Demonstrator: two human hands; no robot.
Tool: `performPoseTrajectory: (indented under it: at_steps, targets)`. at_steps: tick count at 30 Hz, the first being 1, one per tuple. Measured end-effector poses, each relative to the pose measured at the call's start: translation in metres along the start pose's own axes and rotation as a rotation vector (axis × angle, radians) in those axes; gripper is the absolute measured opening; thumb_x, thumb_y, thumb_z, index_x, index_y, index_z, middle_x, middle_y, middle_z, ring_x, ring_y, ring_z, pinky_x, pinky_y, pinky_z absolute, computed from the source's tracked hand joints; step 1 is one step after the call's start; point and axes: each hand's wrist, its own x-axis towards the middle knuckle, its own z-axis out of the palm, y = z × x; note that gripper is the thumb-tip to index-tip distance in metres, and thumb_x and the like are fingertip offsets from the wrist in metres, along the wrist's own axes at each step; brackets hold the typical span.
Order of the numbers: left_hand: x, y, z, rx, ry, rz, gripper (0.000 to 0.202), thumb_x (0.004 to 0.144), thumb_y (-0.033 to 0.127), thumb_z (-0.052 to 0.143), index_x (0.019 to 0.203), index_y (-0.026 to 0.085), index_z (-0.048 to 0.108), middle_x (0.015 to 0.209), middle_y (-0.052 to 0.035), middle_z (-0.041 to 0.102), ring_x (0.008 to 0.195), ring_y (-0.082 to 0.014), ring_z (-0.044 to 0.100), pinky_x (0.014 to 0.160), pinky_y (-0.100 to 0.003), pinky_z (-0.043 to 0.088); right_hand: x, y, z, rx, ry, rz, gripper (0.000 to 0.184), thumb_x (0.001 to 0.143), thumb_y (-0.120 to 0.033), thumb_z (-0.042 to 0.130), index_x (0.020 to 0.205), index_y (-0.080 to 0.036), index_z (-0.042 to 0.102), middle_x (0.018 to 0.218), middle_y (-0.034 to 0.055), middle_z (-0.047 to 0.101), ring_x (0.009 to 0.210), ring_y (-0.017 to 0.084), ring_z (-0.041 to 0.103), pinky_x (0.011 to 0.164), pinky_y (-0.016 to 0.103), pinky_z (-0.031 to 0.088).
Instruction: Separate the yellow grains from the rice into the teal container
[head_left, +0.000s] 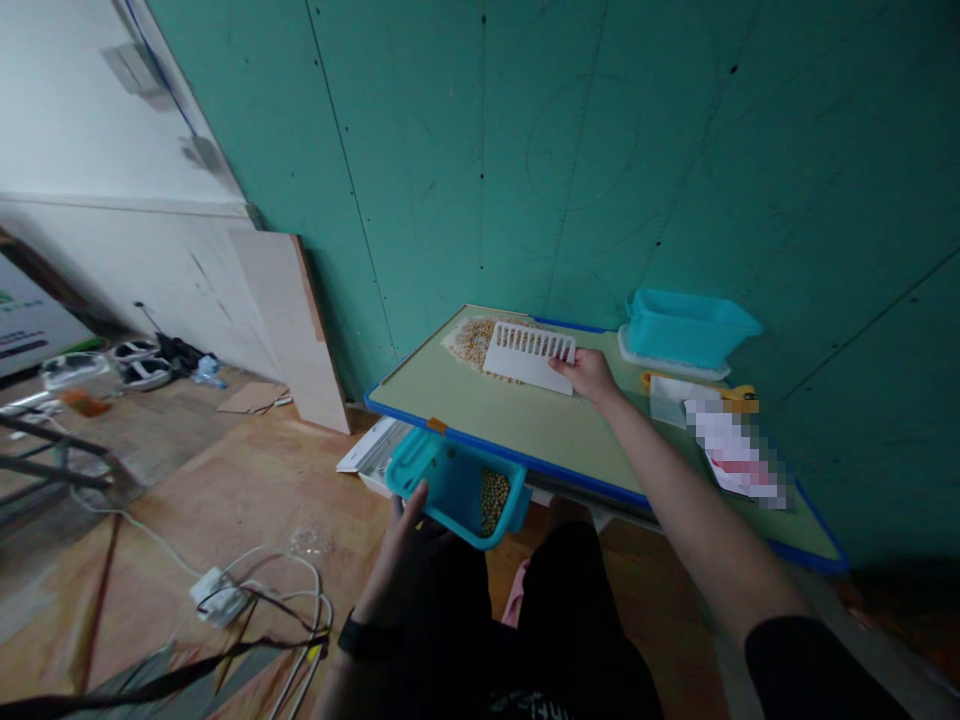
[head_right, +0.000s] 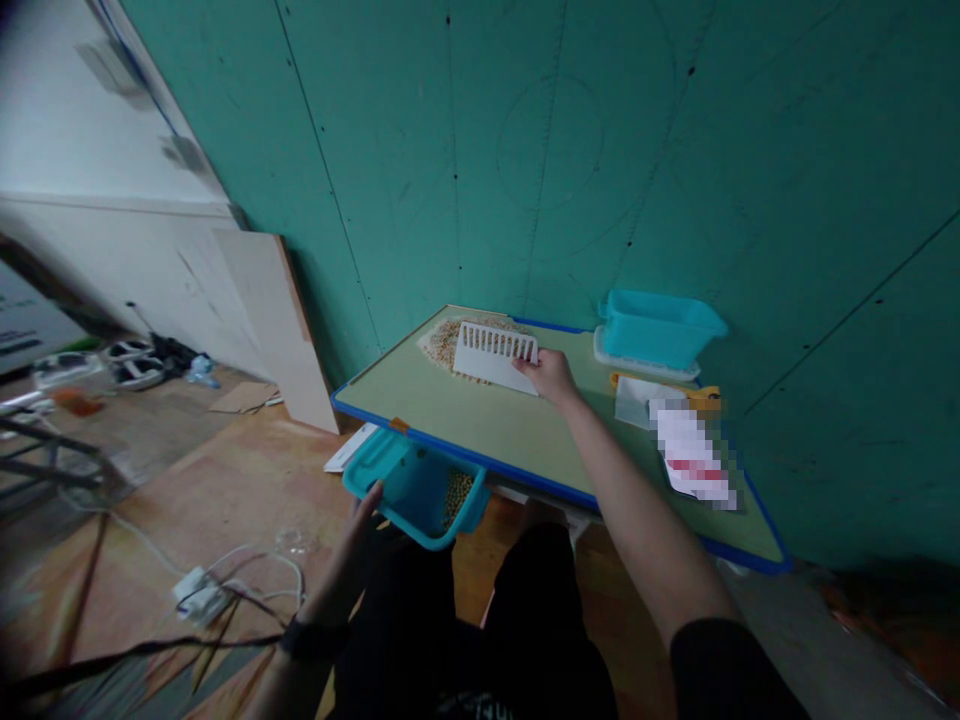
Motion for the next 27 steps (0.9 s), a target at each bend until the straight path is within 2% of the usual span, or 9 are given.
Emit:
performPoseTrajectory:
  at_steps: [8,16,21,27]
  targets:
    - [-0.003,0.0,0.001,0.024,-0.008,0.011,0.069,0.112,0.047,0.079,0.172,0.04,0.045,0.146,-0.0151,0.076,0.118,-0.0307,0.088,0.105,-0.052,0.074,-0.002,-0.001,0.0,0.067,-0.008,0.024,0.04,0.072,-0.052,0.099,0.085,-0.016,0.088,0.087,0.0116,0.088,0.089,0.034,0.083,0.075,0.04,0.065]
    - [-0.001,0.001,0.001,0.015,0.01,-0.001,0.079,0.11,0.047,0.082,0.178,0.038,0.041,0.149,-0.0184,0.075,0.118,-0.0317,0.088,0.107,-0.052,0.073,-0.006,-0.006,0.0,0.08,-0.063,0.073,0.042,0.072,-0.054,0.101,0.081,-0.016,0.085,0.077,0.0066,0.082,0.074,0.026,0.075,0.068,0.035,0.058]
    - [-0.004,-0.001,0.0,-0.008,-0.011,0.025,0.088,0.103,0.051,0.09,0.177,0.04,0.043,0.146,-0.0155,0.078,0.118,-0.0333,0.088,0.106,-0.054,0.073,-0.011,-0.013,0.0,0.076,-0.061,0.024,0.045,0.071,-0.057,0.104,0.08,-0.017,0.085,0.071,0.005,0.078,0.076,0.028,0.075,0.066,0.035,0.06]
    - [-0.008,0.0,0.001,0.001,-0.041,0.031,0.087,0.107,0.052,0.085,0.18,0.038,0.039,0.152,-0.0179,0.075,0.12,-0.0324,0.088,0.109,-0.054,0.072,-0.013,-0.016,0.002,0.065,-0.077,0.014,0.05,0.069,-0.062,0.106,0.08,-0.019,0.085,0.069,0.0035,0.076,0.077,0.029,0.076,0.068,0.037,0.062]
